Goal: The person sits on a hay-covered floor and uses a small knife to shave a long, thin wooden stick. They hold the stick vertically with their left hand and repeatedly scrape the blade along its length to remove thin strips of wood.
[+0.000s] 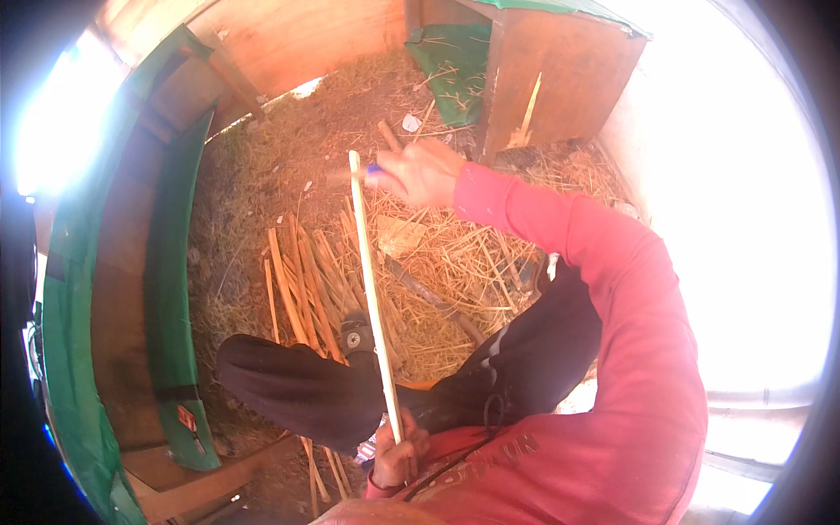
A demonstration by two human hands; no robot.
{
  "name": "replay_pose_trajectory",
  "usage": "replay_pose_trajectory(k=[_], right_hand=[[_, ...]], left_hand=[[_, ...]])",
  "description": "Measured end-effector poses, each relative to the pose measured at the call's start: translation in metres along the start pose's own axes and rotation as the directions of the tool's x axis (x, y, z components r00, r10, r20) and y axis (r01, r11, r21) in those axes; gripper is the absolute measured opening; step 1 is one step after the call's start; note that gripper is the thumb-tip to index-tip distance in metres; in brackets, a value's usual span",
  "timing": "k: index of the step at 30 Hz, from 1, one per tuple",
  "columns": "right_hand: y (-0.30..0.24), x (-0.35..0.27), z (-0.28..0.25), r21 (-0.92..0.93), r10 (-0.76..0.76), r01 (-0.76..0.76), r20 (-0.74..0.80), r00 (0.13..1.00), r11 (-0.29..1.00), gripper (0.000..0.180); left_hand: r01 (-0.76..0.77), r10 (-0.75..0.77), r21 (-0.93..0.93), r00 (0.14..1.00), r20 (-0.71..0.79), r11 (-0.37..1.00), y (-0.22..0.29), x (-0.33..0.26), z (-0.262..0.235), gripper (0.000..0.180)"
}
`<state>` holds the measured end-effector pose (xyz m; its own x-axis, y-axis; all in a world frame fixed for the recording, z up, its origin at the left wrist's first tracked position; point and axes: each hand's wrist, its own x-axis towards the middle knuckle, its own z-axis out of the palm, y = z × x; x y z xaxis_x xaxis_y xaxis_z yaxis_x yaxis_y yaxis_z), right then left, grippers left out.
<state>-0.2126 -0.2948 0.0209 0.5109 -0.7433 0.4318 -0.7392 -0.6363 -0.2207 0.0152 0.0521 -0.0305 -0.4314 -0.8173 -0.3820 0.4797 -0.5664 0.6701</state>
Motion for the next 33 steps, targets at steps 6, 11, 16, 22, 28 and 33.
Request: replay_pose_trajectory(k=[6, 11, 16, 22, 28, 33], right_hand=[[0.087, 0.005, -0.005, -0.174, 0.384, -0.391, -0.075, 0.920, 0.904, 0.051], [0.030, 0.009, -0.025, 0.067, 0.245, -0.240, -0.089, 0.965, 0.969, 0.051], [-0.012, -0.002, -0.028, 0.153, -0.034, 0.024, 0.064, 0.997, 0.988, 0.047], [-0.023, -0.001, -0.031, 0.145, -0.083, 0.071, 0.079, 0.993, 0.987, 0.040], [0.065, 0.012, -0.013, -0.136, 0.351, -0.342, 0.050, 0.935, 0.930, 0.047], [0.065, 0.010, -0.028, 0.037, 0.403, -0.401, -0.060, 0.913, 0.915, 0.057]], left_hand=[[-0.154, 0.134, 0.311, 0.987, 0.085, 0.938, -0.008, 0.001, -0.002, 0.018], [-0.055, 0.066, 0.055, 0.969, -0.239, 0.997, 0.007, 0.013, 0.003, 0.018], [-0.009, -0.001, -0.088, 0.994, -0.113, 0.996, 0.010, 0.009, 0.002, 0.022], [0.032, -0.028, -0.147, 0.999, 0.030, 0.989, -0.002, -0.006, -0.012, 0.021], [-0.157, 0.055, 0.338, 0.955, 0.291, 0.928, -0.001, -0.012, -0.001, 0.018], [0.027, -0.035, -0.204, 0.999, -0.034, 0.979, 0.008, 0.005, -0.006, 0.020]])
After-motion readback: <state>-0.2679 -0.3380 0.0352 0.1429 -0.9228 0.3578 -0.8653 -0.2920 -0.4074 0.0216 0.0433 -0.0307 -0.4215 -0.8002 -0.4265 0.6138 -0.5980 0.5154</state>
